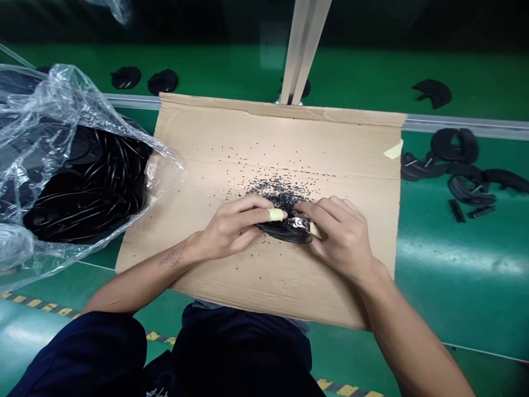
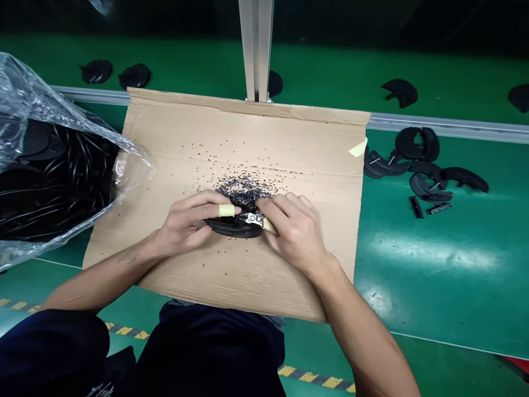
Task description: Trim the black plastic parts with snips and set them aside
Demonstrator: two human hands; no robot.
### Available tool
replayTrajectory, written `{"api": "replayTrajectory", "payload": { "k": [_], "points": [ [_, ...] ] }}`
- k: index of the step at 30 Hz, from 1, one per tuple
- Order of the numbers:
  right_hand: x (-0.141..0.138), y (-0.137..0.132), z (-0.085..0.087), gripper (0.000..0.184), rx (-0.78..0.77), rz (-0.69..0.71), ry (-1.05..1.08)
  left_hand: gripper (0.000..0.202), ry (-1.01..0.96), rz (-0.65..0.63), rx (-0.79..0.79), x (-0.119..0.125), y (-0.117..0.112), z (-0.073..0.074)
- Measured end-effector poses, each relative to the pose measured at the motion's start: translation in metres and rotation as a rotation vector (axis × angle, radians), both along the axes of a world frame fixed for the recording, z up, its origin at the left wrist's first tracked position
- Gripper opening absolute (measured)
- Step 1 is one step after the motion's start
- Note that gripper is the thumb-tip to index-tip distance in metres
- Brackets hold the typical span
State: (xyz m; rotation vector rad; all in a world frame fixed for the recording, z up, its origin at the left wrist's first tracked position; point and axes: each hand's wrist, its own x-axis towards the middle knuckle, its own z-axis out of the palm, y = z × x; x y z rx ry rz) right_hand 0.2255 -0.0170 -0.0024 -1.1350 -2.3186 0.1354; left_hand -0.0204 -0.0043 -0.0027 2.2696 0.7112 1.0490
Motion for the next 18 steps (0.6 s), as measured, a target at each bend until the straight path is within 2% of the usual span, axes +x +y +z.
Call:
{"api": "replayTrajectory", "payload": {
  "k": [5, 16, 18],
  "points": [
    [-0.0011, -0.0011, 0.0016, 0.017, 0.016, 0.02, 0.0, 0.04, -0.002, 0.0, 0.011, 0.0005, -0.0005, -0.0011],
    [-0.0042, -0.0056, 0.0052, 0.013, 0.163, -0.064, -0.127, 0.032, -0.054, -0.024, 0.023, 0.0026, -0.0014, -0.0074],
    [-0.0043, -0.007, 0.0054, 0.015, 0.151, -0.062, -0.127, 0.032, -0.06, -0.032, 0.023, 0.0027, -0.0012, -0.0082]
  ]
}}
